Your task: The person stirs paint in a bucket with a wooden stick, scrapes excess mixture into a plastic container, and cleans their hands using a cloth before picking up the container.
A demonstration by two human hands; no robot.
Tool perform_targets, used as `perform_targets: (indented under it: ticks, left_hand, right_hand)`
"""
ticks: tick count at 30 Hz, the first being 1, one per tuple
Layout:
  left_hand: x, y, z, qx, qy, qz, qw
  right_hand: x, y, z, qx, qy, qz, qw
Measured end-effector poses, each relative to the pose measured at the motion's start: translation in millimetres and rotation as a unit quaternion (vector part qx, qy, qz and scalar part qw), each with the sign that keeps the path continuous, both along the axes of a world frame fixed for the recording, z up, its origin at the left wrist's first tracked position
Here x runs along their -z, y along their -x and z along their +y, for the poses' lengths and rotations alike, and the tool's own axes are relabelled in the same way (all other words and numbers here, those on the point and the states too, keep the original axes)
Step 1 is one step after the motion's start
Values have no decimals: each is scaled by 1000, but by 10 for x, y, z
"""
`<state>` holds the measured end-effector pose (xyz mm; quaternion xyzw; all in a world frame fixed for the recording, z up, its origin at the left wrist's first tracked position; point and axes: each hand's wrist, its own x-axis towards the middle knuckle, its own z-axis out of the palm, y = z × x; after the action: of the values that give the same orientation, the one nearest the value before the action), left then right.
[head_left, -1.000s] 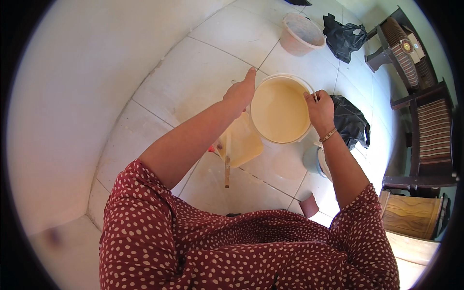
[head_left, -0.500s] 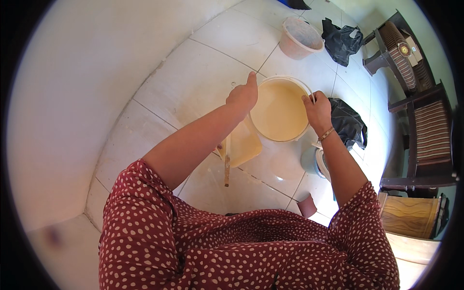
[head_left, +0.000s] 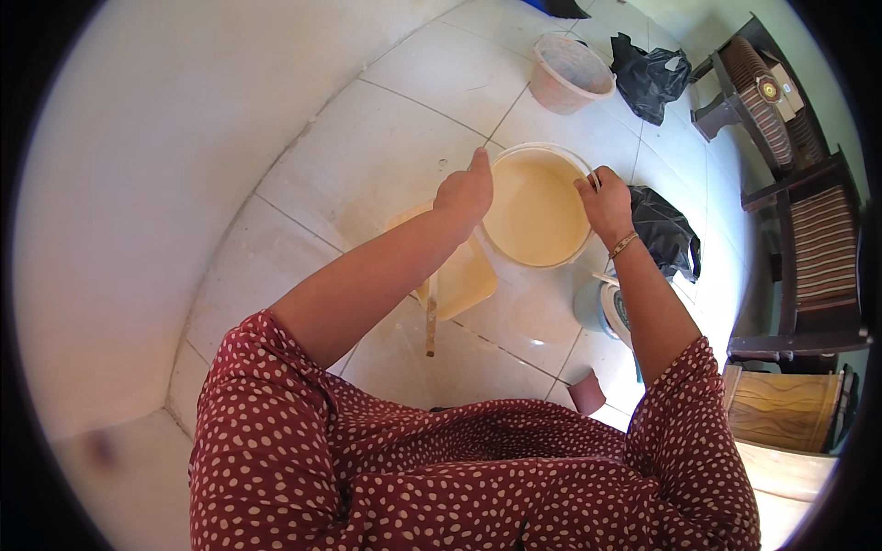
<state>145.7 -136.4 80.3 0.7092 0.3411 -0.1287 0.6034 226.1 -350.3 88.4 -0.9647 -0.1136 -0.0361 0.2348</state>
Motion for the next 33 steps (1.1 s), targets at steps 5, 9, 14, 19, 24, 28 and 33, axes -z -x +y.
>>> perform_targets:
  ticks: [5, 9, 14, 19, 24, 28, 33]
  left_hand:
    - [75, 89, 17, -16, 101, 20, 995]
    - [-35, 181, 39, 0, 143, 68, 987]
    - [-42, 229, 90, 69, 161, 140, 975]
    - [157, 257, 223, 299, -77, 94, 946]
    - [249, 360, 139, 370, -172, 51, 911]
    - [1, 452, 101, 437, -167, 50, 882]
    - [225, 569, 50, 626, -341, 28, 700]
  right_hand:
    - [2, 0, 8, -17, -7, -13, 1000]
    - [-40, 0, 41, -14, -16, -7, 1000]
    - [-53, -22, 46, -3, -17, 3, 1000]
    - [3, -54, -11, -4, -1, -8, 1000]
    - [94, -185, -177, 11, 10, 13, 1000]
    - [252, -335, -389, 31, 21, 35, 999]
    - [468, -425, -673, 39, 36, 36, 998]
